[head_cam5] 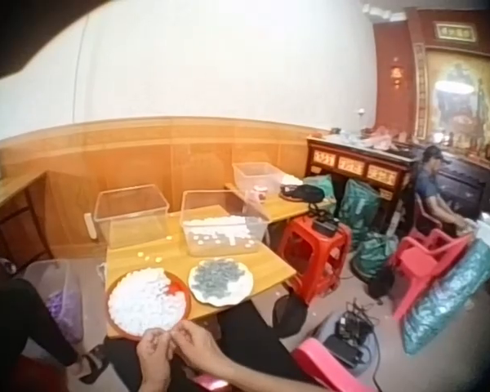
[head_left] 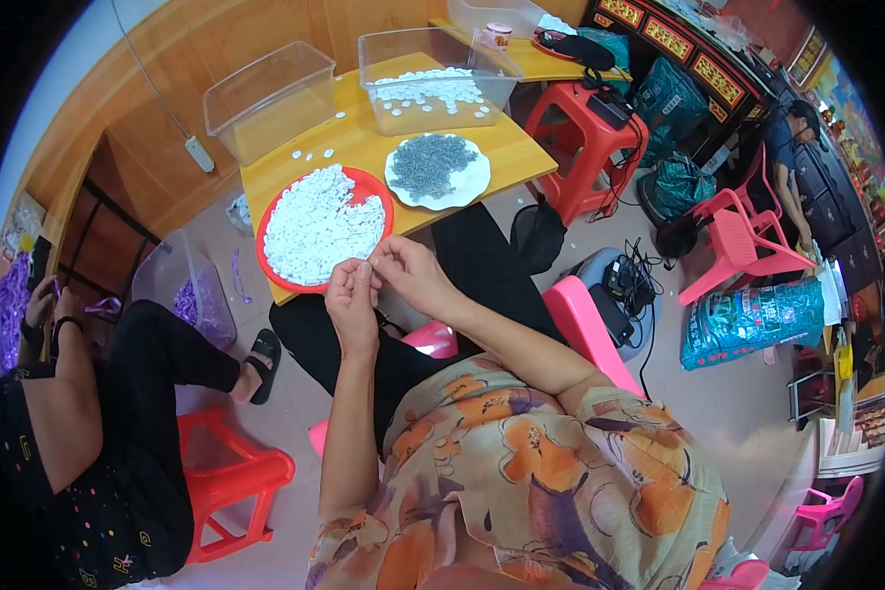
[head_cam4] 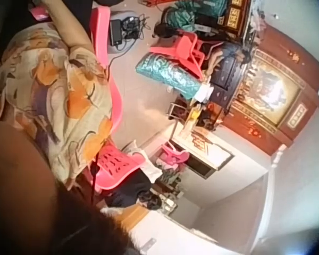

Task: Assembling small white plastic parts with grey inserts by hand.

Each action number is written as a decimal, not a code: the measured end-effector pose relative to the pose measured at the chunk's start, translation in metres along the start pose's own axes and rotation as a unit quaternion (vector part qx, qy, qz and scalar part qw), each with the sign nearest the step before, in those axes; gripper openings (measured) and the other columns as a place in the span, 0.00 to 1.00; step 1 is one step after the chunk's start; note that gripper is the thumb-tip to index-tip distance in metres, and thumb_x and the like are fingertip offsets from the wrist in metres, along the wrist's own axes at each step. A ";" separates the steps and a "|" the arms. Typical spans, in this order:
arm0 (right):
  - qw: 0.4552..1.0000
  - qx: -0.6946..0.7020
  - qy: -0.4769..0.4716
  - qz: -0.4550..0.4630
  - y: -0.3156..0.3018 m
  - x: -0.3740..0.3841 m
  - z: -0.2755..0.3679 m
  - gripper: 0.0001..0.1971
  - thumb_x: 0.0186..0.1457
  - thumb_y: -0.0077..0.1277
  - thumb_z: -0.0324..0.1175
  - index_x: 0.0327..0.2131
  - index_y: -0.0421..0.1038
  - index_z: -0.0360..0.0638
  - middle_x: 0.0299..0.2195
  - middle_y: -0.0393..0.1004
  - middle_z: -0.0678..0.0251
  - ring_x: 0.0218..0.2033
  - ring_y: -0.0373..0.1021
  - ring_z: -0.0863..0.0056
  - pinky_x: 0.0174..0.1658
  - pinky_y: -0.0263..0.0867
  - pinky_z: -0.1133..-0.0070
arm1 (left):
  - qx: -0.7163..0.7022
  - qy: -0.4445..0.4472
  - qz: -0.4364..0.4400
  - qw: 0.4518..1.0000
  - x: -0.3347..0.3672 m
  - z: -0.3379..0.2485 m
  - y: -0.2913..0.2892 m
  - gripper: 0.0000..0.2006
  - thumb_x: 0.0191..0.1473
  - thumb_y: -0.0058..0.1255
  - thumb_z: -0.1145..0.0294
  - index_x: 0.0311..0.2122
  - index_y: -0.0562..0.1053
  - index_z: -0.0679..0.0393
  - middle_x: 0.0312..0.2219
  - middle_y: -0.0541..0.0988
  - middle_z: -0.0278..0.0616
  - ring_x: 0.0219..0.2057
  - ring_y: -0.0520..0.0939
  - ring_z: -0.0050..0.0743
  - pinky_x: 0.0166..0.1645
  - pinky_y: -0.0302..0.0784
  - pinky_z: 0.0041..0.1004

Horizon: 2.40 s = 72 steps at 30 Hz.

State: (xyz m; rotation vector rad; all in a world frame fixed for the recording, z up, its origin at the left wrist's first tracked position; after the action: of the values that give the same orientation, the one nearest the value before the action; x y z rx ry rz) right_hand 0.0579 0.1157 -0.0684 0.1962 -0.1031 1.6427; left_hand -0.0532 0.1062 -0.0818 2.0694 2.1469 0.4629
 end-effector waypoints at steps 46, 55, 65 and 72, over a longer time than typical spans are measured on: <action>0.969 -0.148 -0.114 0.160 0.000 0.014 0.047 0.09 0.46 0.54 0.28 0.33 0.74 0.37 0.29 0.76 0.63 0.31 0.71 0.81 0.36 0.65 0.85 | -0.451 -0.237 0.135 0.850 -0.011 0.011 0.013 0.10 0.60 0.33 0.66 0.34 0.64 0.60 0.14 0.58 0.28 0.12 0.56 0.13 0.18 0.51 0.15; 0.992 -0.028 -0.093 0.082 0.008 0.013 0.045 0.04 0.49 0.50 0.25 0.30 0.70 0.34 0.24 0.72 0.67 0.21 0.67 0.85 0.27 0.62 0.88 | -0.397 -0.198 0.127 0.887 -0.009 0.008 0.011 0.12 0.60 0.33 0.62 0.35 0.64 0.60 0.14 0.59 0.28 0.12 0.54 0.12 0.18 0.51 0.15; 0.999 0.001 0.018 0.028 -0.020 -0.002 0.026 0.06 0.51 0.47 0.22 0.34 0.71 0.33 0.23 0.71 0.71 0.18 0.62 0.90 0.21 0.57 0.92 | -0.209 -0.123 0.073 0.967 -0.005 -0.001 0.010 0.13 0.57 0.39 0.67 0.46 0.62 0.60 0.19 0.69 0.32 0.18 0.64 0.11 0.23 0.57 0.12; 0.984 -0.127 -0.122 0.029 -0.020 -0.008 0.041 0.09 0.48 0.48 0.20 0.35 0.73 0.37 0.27 0.71 0.68 0.20 0.62 0.89 0.22 0.59 0.89 | -0.081 -0.022 0.084 0.993 -0.009 -0.018 0.015 0.19 0.56 0.40 0.71 0.51 0.55 0.62 0.20 0.70 0.34 0.20 0.65 0.12 0.25 0.59 0.12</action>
State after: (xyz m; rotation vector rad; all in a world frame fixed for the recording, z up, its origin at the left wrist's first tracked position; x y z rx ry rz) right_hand 0.0811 0.1018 -0.0305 0.1992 -0.5072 1.6407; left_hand -0.0442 0.0951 -0.0612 2.1555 1.8521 0.5833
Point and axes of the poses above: each hand's wrist, its own x-axis towards the middle knuckle, its own y-axis out of the palm, z = x × y, the point moved 6 cm from there along x, towards the middle knuckle
